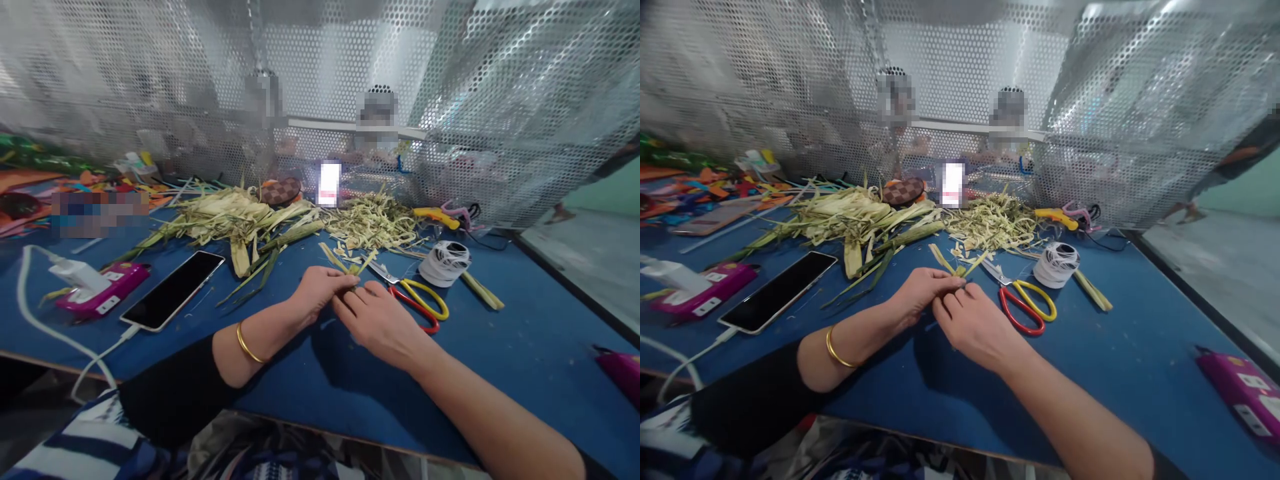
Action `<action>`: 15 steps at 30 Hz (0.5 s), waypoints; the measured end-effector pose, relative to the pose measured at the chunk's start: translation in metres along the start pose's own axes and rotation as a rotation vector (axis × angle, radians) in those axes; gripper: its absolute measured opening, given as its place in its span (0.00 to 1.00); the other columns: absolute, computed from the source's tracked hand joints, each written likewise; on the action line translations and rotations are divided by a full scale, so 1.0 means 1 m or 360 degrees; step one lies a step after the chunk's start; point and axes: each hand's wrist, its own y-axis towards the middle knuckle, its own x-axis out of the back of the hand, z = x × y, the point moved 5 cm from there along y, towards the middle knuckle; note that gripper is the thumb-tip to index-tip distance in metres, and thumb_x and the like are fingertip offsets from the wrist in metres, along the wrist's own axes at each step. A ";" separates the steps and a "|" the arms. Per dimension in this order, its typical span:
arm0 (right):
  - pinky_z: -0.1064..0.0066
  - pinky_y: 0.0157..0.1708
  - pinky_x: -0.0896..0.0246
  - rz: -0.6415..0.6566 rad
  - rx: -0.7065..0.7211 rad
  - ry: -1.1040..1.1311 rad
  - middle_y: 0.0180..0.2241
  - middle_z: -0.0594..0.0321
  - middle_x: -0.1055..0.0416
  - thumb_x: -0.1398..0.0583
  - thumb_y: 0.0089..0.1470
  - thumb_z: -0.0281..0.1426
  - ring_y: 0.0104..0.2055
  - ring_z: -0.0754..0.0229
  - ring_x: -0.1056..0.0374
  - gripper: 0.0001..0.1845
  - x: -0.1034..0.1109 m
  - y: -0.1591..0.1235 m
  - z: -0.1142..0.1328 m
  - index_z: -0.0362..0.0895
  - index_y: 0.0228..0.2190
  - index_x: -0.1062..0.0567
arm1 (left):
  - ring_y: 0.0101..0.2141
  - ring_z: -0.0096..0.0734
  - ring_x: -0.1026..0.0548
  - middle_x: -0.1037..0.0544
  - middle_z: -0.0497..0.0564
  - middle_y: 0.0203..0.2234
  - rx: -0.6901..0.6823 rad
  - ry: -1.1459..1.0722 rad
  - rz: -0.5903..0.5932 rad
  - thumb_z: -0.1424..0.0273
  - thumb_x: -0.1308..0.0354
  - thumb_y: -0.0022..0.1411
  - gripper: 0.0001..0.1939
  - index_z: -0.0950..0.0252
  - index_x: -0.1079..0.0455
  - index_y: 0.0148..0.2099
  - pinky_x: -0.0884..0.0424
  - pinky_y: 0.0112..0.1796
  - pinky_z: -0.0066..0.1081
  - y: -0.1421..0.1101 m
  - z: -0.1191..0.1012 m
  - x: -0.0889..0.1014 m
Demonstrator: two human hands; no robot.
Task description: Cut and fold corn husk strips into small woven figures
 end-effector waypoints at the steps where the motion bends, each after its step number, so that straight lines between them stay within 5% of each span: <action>1: 0.60 0.36 0.46 0.0038 -0.0011 -0.0056 0.35 0.49 0.28 0.50 0.57 0.22 0.34 0.52 0.35 0.17 -0.004 0.002 0.002 0.34 0.46 0.29 | 0.18 0.21 0.33 0.28 0.47 0.15 0.0023 -0.0039 0.0003 0.69 0.31 0.41 0.12 0.69 0.30 0.20 0.40 0.21 0.22 0.000 0.001 0.000; 5: 0.60 0.34 0.46 0.0083 -0.0060 -0.0165 0.36 0.48 0.28 0.50 0.57 0.22 0.32 0.51 0.35 0.16 -0.013 0.005 0.005 0.34 0.45 0.29 | 0.19 0.23 0.31 0.27 0.48 0.16 0.0095 -0.0116 0.0027 0.71 0.32 0.43 0.10 0.69 0.30 0.20 0.37 0.23 0.23 -0.001 0.004 -0.004; 15: 0.63 0.33 0.48 -0.0215 -0.0129 -0.0086 0.27 0.55 0.31 0.54 0.59 0.20 0.27 0.55 0.39 0.13 -0.014 0.003 0.000 0.39 0.32 0.31 | 0.22 0.23 0.29 0.25 0.49 0.18 0.0128 -0.0177 0.0141 0.71 0.29 0.37 0.11 0.71 0.27 0.21 0.36 0.25 0.23 -0.002 0.000 -0.004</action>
